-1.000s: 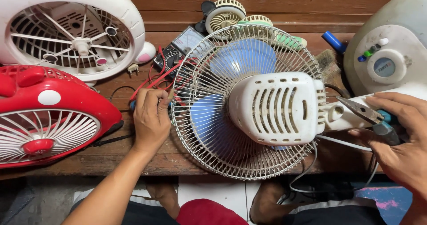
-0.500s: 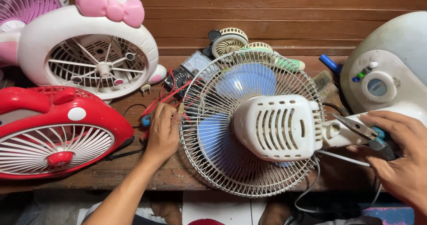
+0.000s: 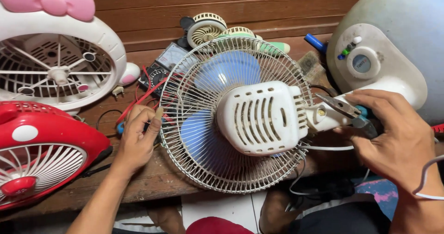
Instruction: Disassembling the grill and motor housing of a small electric fan using pliers on a workbench.
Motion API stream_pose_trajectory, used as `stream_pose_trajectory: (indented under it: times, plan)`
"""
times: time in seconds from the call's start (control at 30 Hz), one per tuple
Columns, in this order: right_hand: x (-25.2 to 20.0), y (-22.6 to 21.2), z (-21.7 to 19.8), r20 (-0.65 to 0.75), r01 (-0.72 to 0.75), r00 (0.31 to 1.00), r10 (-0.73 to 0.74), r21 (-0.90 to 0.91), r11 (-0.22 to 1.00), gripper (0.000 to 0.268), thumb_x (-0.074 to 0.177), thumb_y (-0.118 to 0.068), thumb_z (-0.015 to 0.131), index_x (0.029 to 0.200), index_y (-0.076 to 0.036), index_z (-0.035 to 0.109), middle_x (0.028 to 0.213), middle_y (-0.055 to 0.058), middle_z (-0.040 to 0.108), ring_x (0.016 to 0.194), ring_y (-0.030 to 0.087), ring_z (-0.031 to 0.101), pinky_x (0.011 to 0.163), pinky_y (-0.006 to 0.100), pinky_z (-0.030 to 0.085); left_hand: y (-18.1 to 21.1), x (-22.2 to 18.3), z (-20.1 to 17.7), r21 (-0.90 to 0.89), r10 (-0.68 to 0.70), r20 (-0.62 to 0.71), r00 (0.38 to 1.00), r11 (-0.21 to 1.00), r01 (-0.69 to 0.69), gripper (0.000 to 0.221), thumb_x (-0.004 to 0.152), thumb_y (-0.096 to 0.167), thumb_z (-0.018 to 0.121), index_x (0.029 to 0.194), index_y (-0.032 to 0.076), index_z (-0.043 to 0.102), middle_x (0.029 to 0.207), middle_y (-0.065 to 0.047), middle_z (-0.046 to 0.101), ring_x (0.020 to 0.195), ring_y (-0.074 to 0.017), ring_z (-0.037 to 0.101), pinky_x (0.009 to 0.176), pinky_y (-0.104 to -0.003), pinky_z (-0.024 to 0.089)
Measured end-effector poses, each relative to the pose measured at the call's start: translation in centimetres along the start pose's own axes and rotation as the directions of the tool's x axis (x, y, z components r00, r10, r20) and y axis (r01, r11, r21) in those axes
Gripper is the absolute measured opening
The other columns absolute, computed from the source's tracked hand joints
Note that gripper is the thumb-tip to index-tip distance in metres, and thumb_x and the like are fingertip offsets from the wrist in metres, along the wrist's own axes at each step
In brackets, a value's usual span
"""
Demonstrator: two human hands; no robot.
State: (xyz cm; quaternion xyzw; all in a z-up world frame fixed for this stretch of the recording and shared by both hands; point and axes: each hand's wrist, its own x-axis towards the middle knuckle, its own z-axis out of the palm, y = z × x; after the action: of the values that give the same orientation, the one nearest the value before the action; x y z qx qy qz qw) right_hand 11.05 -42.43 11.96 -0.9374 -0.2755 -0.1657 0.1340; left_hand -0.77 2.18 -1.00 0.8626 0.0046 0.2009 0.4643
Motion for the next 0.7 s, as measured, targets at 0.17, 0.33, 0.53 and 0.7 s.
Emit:
stream_pose_trajectory:
  times: [0.17,0.33,0.53,0.7]
  plan:
    - [0.1,0.0,0.1,-0.004,0.003,1.000,-0.003,0.021,1.000,0.055,0.076,-0.011,0.079,0.131,-0.007,0.075,0.133,0.010,0.071,0.122,0.027,0.068,0.099,0.039,0.053,-0.1,-0.3,-0.1,0.058,-0.217,-0.063,0.974,0.974,0.221,0.033,0.109,0.039,0.048,0.090,0.012,0.052,0.088,0.000,0.052,0.088,-0.0150,0.050,0.072,-0.031,0.039]
    - [0.4,0.0,0.1,-0.004,0.042,0.999,-0.041,0.110,0.993,0.051,0.078,-0.003,0.079,0.129,0.001,0.074,0.131,0.019,0.069,0.123,0.031,0.065,0.110,0.040,0.050,2.0,0.6,-0.2,-0.071,-0.215,-0.245,0.945,0.976,0.204,0.033,0.110,0.036,0.049,0.089,0.011,0.050,0.084,-0.002,0.058,0.085,-0.0139,0.058,0.083,-0.030,0.046]
    - [-1.0,3.2,2.6,-0.001,0.058,0.998,-0.060,0.286,0.956,0.057,0.082,0.005,0.082,0.135,0.012,0.065,0.140,0.032,0.060,0.132,0.041,0.058,0.121,0.046,0.045,3.5,0.4,-2.5,-0.144,-0.196,-0.387,0.901,0.978,0.151,0.026,0.111,0.030,0.052,0.097,0.009,0.053,0.090,-0.007,0.066,0.084,-0.0152,0.067,0.078,-0.028,0.054]
    - [-1.4,5.1,4.9,0.092,-0.085,0.994,0.052,0.398,0.913,0.062,0.083,0.007,0.072,0.142,0.014,0.054,0.148,0.031,0.052,0.140,0.043,0.050,0.126,0.049,0.036,5.6,-1.5,-5.1,0.163,-0.227,-0.082,0.970,0.958,0.238,0.031,0.099,0.038,0.067,0.082,0.013,0.057,0.066,-0.001,0.064,0.050,-0.0069,0.056,0.046,-0.023,0.041]
